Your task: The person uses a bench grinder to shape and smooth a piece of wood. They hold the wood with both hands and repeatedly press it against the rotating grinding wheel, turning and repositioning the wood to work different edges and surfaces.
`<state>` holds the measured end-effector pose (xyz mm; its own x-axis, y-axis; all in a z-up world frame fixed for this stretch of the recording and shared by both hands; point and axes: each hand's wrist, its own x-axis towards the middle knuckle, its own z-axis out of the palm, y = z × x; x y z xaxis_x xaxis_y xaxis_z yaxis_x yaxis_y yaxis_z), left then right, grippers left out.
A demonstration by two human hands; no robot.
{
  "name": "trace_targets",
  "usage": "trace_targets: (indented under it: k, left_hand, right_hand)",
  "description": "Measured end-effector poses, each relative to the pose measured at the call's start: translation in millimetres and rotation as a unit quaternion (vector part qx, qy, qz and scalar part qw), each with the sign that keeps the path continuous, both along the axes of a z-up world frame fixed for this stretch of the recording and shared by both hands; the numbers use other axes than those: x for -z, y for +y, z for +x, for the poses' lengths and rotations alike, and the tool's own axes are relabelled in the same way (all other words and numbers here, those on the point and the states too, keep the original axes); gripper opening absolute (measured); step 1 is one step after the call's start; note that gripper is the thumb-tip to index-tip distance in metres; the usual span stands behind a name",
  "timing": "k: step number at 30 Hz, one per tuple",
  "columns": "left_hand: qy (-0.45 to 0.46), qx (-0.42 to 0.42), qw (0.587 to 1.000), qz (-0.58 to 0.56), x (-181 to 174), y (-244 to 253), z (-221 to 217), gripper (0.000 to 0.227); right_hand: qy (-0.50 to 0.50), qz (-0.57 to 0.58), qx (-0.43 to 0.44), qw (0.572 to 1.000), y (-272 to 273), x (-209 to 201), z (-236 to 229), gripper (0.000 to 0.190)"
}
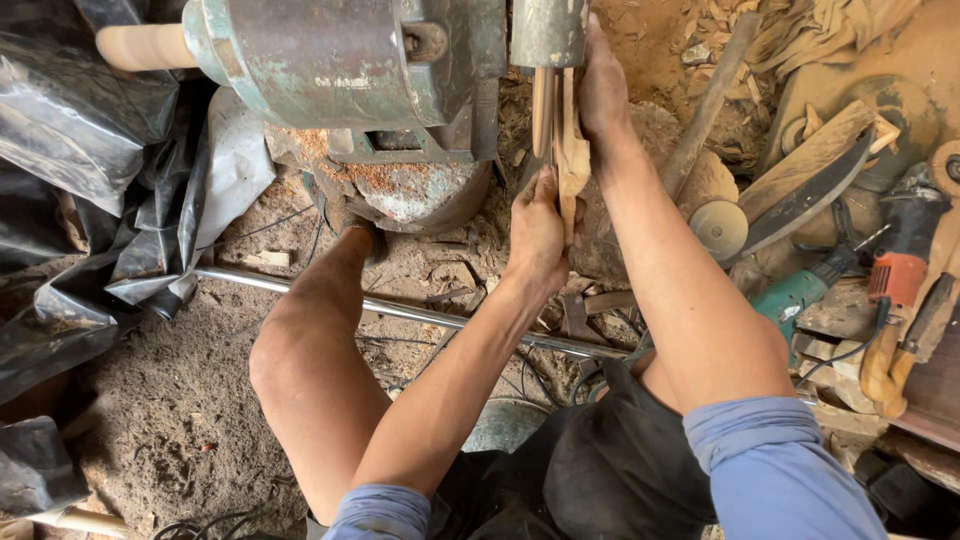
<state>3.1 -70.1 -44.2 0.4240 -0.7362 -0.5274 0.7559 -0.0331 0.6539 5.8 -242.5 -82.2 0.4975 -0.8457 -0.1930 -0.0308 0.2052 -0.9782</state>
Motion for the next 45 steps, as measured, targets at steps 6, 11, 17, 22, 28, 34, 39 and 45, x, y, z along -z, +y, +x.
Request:
trace_targets:
  k: [6, 11, 17, 22, 28, 34, 39, 45]
  left_hand:
    - [0.016, -0.016, 0.999, 0.022, 4, -11, 13, 0.030]
    - [0.016, -0.001, 1.000, 0.020, 2, -14, 18, 0.030]
    - [0.028, -0.001, 0.999, 0.018, -1, -18, 22, 0.033]
    - [0.028, -0.001, 1.000, -0.009, 4, -19, 23, 0.029]
    - [0.041, -0.003, 0.999, -0.025, 5, -19, 23, 0.027]
    - [0.052, -0.015, 0.998, -0.011, 1, -12, 17, 0.029]
    - [0.037, -0.005, 0.999, -0.005, -5, 5, 9, 0.030]
    - [0.024, 0.003, 1.000, -0.019, -9, 31, -7, 0.032]
  right_hand:
    - [0.013, -0.025, 0.018, 0.999, -16, 21, 23, 0.057]
    - [0.008, -0.015, 0.017, 1.000, -8, 16, 22, 0.041]
    - [0.000, -0.061, 0.028, 0.998, -22, 32, 29, 0.037]
    - [-0.034, -0.074, 0.045, 0.996, -38, 63, 31, 0.034]
    - [-0.066, -0.092, 0.048, 0.992, -48, 72, 37, 0.032]
    - [-0.050, -0.125, 0.048, 0.990, -35, 77, 30, 0.031]
    - [0.010, -0.218, 0.035, 0.975, -34, 87, 26, 0.056]
    - [0.123, -0.145, 0.043, 0.981, 0, 69, 6, 0.069]
